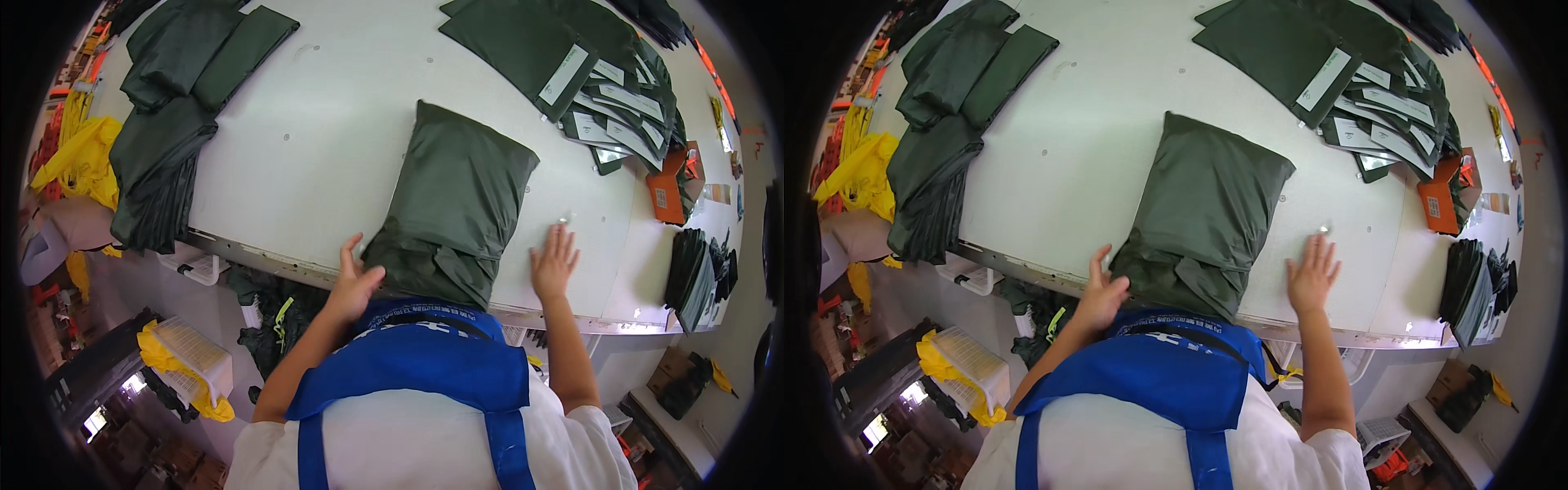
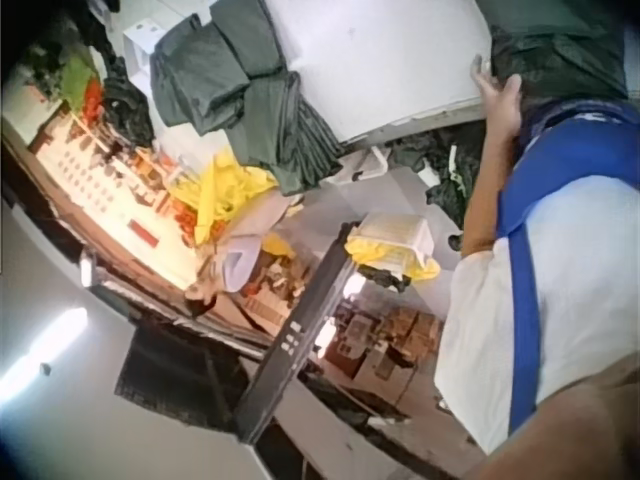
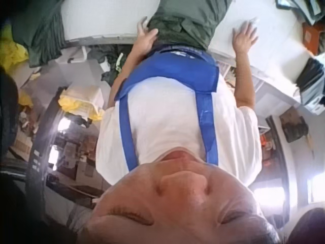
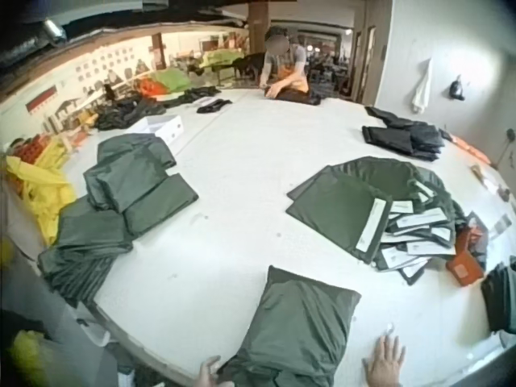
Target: The person folds a green raincoat on a white table, aligns the edges, and places it into a clear plastic packaging bag. The person then folds another green raincoat and places it into a plastic bag.
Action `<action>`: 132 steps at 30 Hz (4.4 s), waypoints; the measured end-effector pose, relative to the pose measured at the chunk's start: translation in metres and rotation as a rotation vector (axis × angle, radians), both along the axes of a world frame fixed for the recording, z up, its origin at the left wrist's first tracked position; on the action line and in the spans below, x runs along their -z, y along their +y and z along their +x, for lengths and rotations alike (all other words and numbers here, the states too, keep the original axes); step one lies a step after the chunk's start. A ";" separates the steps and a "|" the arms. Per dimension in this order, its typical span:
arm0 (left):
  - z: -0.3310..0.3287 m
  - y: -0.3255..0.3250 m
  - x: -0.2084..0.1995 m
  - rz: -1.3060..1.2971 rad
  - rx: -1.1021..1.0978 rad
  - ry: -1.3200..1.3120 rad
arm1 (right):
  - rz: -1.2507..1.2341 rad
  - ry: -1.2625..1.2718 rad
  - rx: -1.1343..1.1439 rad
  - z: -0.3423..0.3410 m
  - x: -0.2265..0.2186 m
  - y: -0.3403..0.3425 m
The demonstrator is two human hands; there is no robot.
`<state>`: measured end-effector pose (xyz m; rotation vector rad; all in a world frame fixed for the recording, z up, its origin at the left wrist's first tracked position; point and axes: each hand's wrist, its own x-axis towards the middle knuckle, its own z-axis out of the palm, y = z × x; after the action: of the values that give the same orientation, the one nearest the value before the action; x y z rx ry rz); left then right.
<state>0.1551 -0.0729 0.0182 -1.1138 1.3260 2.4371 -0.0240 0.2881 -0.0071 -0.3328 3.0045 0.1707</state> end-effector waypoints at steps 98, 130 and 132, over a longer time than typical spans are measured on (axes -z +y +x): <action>-0.149 0.032 -0.023 -1.223 0.247 0.448 | -0.315 -0.361 -0.599 -0.050 -0.125 -0.183; -0.058 0.009 0.013 0.497 0.008 -0.104 | -1.284 -0.315 -0.295 -0.004 -0.089 -0.094; -0.070 0.030 -0.003 0.522 -0.143 -0.042 | -1.178 -0.183 -0.641 0.023 -0.107 -0.124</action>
<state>0.0846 -0.0425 0.0207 -1.1293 0.5511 2.6133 -0.0012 0.1639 0.1003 -1.2634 2.3290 -1.4861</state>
